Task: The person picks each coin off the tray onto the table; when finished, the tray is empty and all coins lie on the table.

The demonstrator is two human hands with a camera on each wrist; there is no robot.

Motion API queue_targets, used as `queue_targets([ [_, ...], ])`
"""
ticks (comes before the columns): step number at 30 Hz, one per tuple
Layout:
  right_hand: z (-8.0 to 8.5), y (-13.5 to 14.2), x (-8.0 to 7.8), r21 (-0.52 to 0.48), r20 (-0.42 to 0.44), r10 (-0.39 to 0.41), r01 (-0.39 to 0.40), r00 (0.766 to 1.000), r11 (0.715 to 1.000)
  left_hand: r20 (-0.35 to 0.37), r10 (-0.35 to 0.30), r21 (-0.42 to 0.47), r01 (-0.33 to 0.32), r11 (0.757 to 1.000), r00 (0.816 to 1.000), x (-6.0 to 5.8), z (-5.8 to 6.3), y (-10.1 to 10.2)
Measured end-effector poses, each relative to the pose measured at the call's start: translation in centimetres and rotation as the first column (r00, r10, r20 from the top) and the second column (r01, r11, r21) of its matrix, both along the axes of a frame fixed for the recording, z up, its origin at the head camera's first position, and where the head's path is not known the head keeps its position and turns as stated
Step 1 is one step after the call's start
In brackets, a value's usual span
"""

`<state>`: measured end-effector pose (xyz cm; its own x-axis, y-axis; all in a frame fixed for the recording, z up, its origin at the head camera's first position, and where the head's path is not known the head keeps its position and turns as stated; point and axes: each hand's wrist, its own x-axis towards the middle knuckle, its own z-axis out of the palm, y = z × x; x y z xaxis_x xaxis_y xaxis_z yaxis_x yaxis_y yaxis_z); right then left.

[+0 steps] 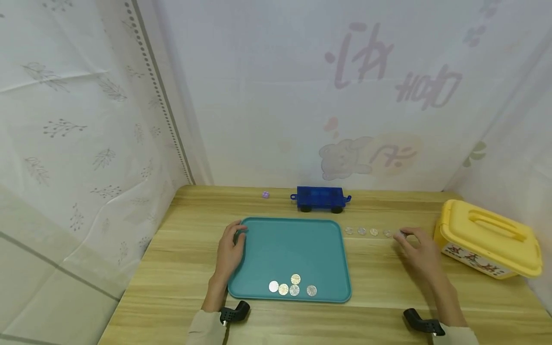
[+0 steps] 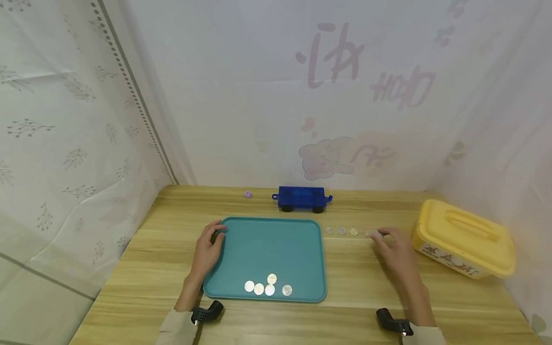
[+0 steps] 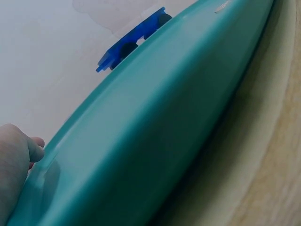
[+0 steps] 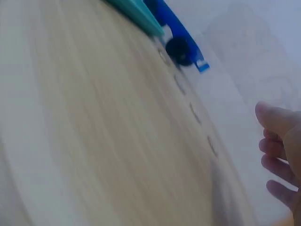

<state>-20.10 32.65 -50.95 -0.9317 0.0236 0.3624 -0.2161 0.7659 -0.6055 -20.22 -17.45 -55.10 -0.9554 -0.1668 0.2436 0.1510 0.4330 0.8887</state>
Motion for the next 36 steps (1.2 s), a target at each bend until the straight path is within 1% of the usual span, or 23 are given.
queue_targets([
  [3, -0.3, 1.1, -0.3, 0.007, 0.052, -0.008, 0.008, 0.999, 1.000, 0.001, 0.002, 0.006, -0.002, 1.000, 1.000, 0.0, -0.1, 0.1],
  [7, -1.0, 2.3, -0.8, 0.029, 0.106, -0.030, 0.027, 0.994, 0.999, -0.004, -0.008, 0.004, 0.008, 1.000, 1.000, -0.4, -0.2, 0.3],
  [10, -1.7, 2.8, -1.1, 0.031, 0.116, -0.051, 0.048, 0.992, 0.998, -0.016, -0.012, 0.003, 0.012, 1.000, 1.000, -0.7, -0.1, 0.4],
  [13, -2.6, 2.9, -1.4, 0.012, 0.069, -0.063, 0.063, 0.996, 0.998, -0.016, -0.008, 0.009, 0.008, 1.000, 1.000, -0.7, 0.0, 0.4],
  [15, -3.2, 2.8, -1.6, -0.009, 0.012, -0.072, 0.072, 0.997, 0.997, -0.009, -0.008, 0.006, 0.008, 1.000, 1.000, -0.6, 0.0, 0.4],
  [18, -4.0, 2.5, -1.8, -0.026, -0.069, -0.073, 0.072, 0.995, 0.997, 0.000, -0.010, 0.003, 0.010, 1.000, 1.000, -0.3, 0.0, 0.4],
  [20, -4.4, 2.3, -1.9, -0.027, -0.099, -0.070, 0.068, 0.993, 0.997, 0.003, -0.006, 0.004, 0.006, 1.000, 1.000, -0.2, 0.1, 0.3],
  [22, -4.6, 2.1, -2.0, -0.026, -0.110, -0.070, 0.068, 0.992, 0.997, 0.006, -0.006, 0.004, 0.006, 1.000, 1.000, -0.1, 0.2, 0.2],
  [27, -4.6, 1.9, -1.8, -0.022, -0.099, -0.072, 0.070, 0.992, 0.997, 0.017, -0.011, -0.009, 0.012, 1.000, 1.000, 0.0, 0.2, 0.1],
  [36, -4.7, 1.7, -2.1, -0.011, -0.122, -0.049, 0.048, 0.991, 0.999, 0.016, 0.004, -0.030, -0.004, 1.000, 1.000, -0.2, -0.2, 0.0],
])
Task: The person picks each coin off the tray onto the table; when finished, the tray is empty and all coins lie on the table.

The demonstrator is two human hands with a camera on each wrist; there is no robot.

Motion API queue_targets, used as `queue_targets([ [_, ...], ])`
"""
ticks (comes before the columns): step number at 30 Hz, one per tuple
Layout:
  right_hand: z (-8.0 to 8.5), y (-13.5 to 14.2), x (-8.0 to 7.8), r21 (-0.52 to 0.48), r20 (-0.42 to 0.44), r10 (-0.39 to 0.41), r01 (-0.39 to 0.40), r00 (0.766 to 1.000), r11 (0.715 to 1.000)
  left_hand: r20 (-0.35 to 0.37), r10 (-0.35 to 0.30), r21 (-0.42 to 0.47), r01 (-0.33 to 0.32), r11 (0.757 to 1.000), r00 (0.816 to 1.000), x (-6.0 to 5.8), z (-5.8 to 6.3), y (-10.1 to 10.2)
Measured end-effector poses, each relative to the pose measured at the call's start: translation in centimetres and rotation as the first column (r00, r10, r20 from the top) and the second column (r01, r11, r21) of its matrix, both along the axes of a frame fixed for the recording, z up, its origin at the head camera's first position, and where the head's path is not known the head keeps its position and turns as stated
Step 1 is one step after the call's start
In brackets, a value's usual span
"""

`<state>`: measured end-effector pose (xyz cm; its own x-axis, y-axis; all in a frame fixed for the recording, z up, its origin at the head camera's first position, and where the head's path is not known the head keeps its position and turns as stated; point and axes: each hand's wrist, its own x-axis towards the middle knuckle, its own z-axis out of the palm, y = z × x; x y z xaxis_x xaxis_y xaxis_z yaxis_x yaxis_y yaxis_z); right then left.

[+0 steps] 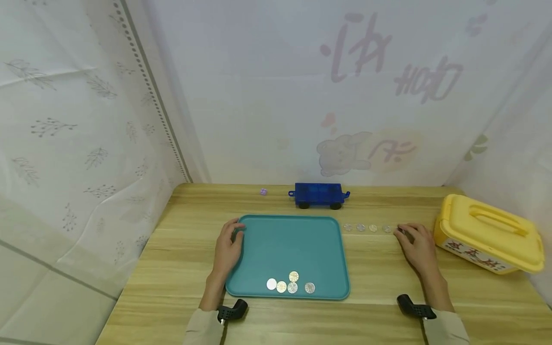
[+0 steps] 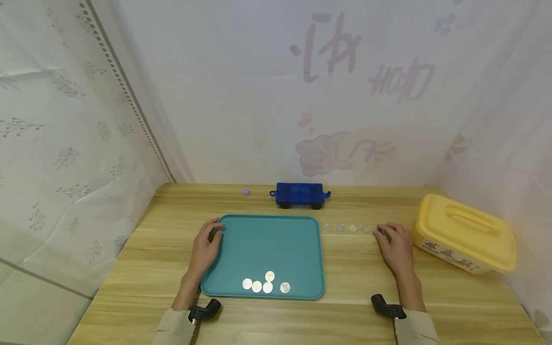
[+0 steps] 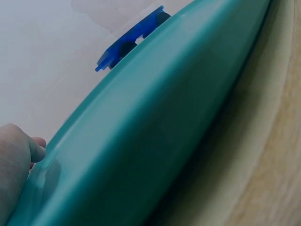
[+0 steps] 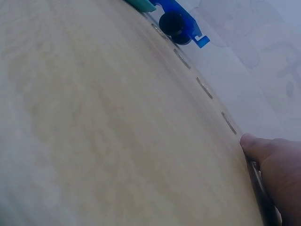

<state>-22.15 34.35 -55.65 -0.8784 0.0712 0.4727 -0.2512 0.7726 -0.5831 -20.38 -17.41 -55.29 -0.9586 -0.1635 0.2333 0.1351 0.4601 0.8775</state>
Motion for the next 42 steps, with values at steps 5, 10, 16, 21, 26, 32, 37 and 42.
queue_targets([
  [5, 0.1, -0.2, -0.1, 0.009, -0.004, -0.006, 0.006, 1.000, 1.000, -0.009, 0.003, -0.001, -0.003, 1.000, 1.000, 0.1, 0.0, -0.1],
  [10, 0.2, -0.4, 0.0, 0.001, 0.014, -0.014, 0.014, 1.000, 1.000, 0.001, 0.008, 0.011, -0.008, 1.000, 1.000, 0.3, -0.1, -0.2],
  [16, 0.9, -0.8, 0.0, -0.054, 0.052, -0.007, 0.010, 0.999, 0.999, 0.000, 0.006, 0.014, -0.006, 1.000, 1.000, 0.5, -0.2, -0.1],
  [21, 2.4, -2.3, 0.5, -0.072, 0.097, 0.004, 0.003, 0.995, 0.997, -0.005, 0.002, 0.019, -0.002, 1.000, 1.000, 0.3, -0.3, 0.1],
  [26, 3.5, -4.9, 1.3, -0.109, 0.031, 0.126, -0.122, 0.992, 0.987, -0.009, -0.002, 0.011, 0.003, 1.000, 1.000, 0.2, -0.2, 0.1],
  [32, 3.5, -9.5, 2.8, -0.049, -0.022, 0.297, -0.298, 0.955, 0.953, -0.015, -0.002, 0.006, 0.002, 1.000, 1.000, 0.2, 0.0, -0.1],
  [37, 3.1, -13.5, 5.0, 0.015, 0.072, 0.420, -0.422, 0.905, 0.906, 0.000, 0.005, 0.016, -0.005, 1.000, 1.000, 0.3, 0.3, -0.1],
  [42, 2.7, -16.3, 6.4, 0.052, 0.065, 0.550, -0.554, 0.832, 0.831, -0.004, 0.000, 0.013, 0.000, 1.000, 1.000, 0.2, 0.4, -0.1],
])
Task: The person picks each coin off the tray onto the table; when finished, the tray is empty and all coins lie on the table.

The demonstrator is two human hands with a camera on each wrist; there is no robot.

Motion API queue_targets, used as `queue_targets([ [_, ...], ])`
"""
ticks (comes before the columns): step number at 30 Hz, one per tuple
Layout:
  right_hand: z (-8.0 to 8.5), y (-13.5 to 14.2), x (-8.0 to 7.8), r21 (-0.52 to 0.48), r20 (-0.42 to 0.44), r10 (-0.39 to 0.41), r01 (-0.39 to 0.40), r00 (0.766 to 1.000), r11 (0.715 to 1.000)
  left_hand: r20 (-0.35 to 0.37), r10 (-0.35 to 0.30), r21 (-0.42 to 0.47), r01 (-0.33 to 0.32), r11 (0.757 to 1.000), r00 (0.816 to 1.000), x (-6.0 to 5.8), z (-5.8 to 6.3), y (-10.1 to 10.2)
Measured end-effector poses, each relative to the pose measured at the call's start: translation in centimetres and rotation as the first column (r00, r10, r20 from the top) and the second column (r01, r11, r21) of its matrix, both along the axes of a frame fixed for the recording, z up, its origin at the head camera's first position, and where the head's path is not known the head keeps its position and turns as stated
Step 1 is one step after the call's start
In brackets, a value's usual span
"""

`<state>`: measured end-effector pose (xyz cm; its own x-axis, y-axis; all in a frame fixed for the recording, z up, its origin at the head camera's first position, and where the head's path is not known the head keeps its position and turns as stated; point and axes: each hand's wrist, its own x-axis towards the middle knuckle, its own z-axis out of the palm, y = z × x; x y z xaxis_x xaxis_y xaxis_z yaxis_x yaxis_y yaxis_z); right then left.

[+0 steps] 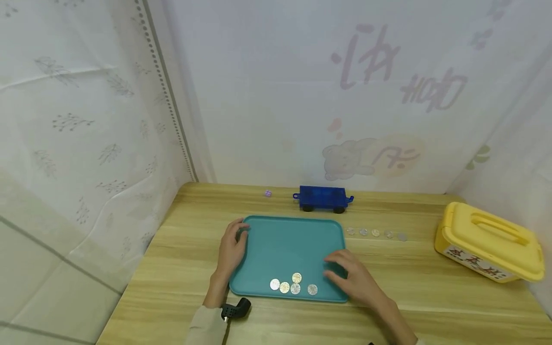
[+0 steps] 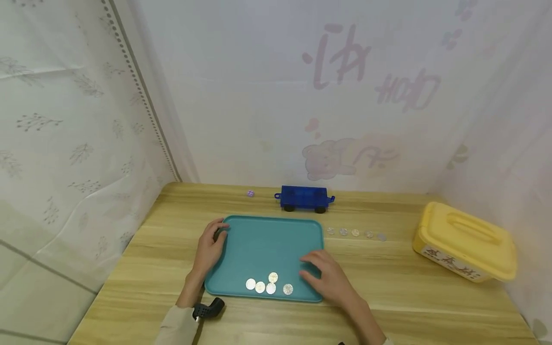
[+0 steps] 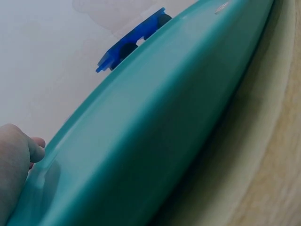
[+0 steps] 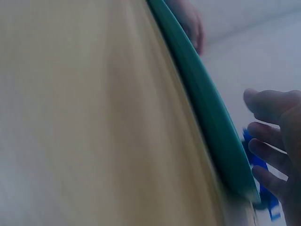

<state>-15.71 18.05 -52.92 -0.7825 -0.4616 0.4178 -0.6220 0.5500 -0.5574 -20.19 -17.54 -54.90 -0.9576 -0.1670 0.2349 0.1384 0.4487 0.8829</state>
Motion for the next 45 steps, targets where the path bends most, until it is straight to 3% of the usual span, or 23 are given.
queue_targets([
  [5, -0.4, -1.4, 0.8, 0.046, 0.027, 0.126, -0.127, 0.992, 0.991, 0.004, -0.005, 0.011, 0.005, 1.000, 1.000, 0.0, 0.1, 0.2],
  [8, -0.7, -2.0, 1.1, 0.075, 0.069, 0.149, -0.154, 0.986, 0.985, 0.007, -0.003, 0.011, 0.003, 1.000, 1.000, 0.0, 0.0, 0.2],
  [12, -1.3, -2.5, 1.3, 0.103, 0.049, 0.126, -0.131, 0.991, 0.986, 0.007, -0.007, 0.002, 0.007, 1.000, 1.000, -0.1, 0.0, 0.3],
  [22, -1.7, -3.6, 0.9, 0.089, -0.100, 0.008, 0.001, 0.995, 0.996, 0.008, 0.003, 0.002, -0.003, 1.000, 1.000, -0.3, 0.3, -0.2],
  [30, -1.4, -3.3, 1.2, 0.132, -0.056, 0.023, -0.016, 0.998, 0.991, 0.040, -0.011, 0.003, 0.010, 1.000, 0.999, 0.0, 0.4, -0.2],
  [38, -0.9, -3.0, 0.5, 0.134, 0.150, 0.044, -0.064, 0.988, 0.989, 0.035, -0.014, 0.004, 0.013, 1.000, 0.999, -0.1, 0.2, 0.0],
  [41, -1.1, -2.9, 0.5, 0.120, 0.132, 0.057, -0.073, 0.990, 0.990, 0.040, -0.013, 0.001, 0.012, 1.000, 0.999, -0.1, 0.1, 0.0],
  [45, -1.6, -2.8, 0.6, 0.096, 0.044, 0.082, -0.086, 0.996, 0.992, 0.044, -0.010, -0.002, 0.011, 1.000, 0.999, -0.1, -0.1, 0.1],
])
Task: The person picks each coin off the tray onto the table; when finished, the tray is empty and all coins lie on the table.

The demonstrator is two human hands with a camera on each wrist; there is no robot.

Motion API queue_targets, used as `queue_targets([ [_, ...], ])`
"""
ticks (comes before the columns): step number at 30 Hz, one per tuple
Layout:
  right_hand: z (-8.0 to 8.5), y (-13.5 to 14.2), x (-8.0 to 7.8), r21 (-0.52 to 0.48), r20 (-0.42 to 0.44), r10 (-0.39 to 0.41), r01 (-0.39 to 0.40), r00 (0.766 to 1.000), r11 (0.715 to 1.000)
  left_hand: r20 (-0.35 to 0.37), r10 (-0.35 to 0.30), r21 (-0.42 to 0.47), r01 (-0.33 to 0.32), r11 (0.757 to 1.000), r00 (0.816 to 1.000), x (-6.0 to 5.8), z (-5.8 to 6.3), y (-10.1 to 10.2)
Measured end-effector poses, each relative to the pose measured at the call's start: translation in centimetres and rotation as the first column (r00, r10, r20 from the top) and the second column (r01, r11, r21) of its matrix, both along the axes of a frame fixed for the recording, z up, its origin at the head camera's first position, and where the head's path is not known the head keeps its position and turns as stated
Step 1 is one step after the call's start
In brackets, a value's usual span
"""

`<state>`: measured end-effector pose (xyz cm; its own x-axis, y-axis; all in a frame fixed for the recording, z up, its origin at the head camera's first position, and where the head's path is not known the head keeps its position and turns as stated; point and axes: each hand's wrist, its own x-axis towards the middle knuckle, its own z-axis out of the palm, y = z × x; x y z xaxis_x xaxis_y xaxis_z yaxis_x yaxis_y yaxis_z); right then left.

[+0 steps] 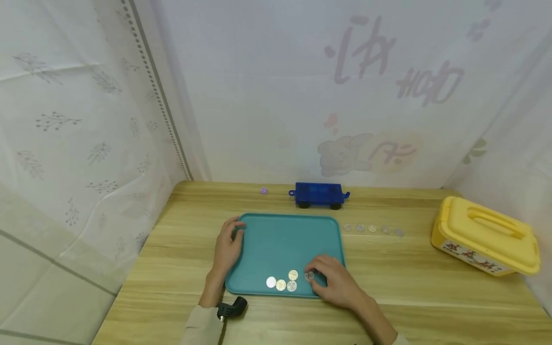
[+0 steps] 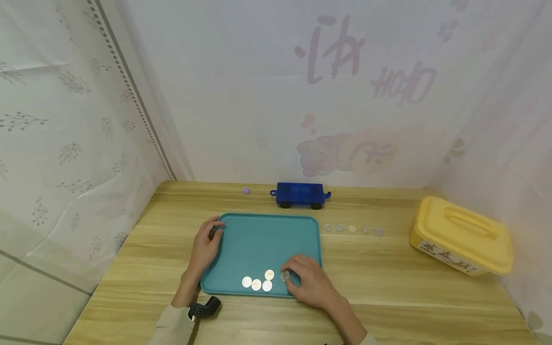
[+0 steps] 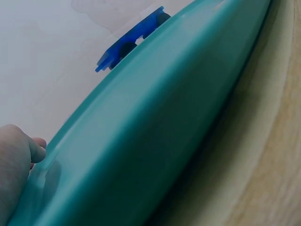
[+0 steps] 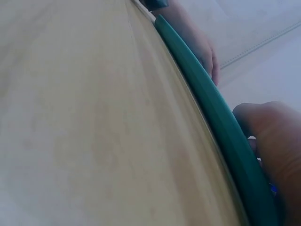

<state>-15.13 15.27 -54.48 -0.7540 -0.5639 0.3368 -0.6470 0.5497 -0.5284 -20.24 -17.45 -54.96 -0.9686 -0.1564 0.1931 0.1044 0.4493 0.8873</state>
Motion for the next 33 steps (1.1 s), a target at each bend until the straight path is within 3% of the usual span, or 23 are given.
queue_targets([
  [4, -0.12, -0.01, -0.03, -0.012, -0.045, 0.005, -0.005, 0.999, 1.000, -0.006, 0.003, 0.005, -0.003, 1.000, 1.000, -0.01, 0.00, 0.02],
  [12, -0.07, 0.02, -0.18, -0.027, -0.022, 0.007, -0.008, 1.000, 1.000, -0.008, 0.007, 0.002, -0.007, 1.000, 1.000, -0.13, -0.07, 0.04],
  [21, -0.02, -0.18, -0.03, -0.044, -0.060, 0.019, -0.022, 0.998, 0.999, -0.009, 0.003, -0.001, -0.003, 1.000, 1.000, 0.03, 0.05, -0.03],
  [33, 0.48, -0.45, 0.32, -0.043, 0.032, -0.059, 0.061, 0.998, 0.997, -0.006, -0.004, -0.009, 0.004, 1.000, 1.000, 0.03, 0.13, -0.04],
])
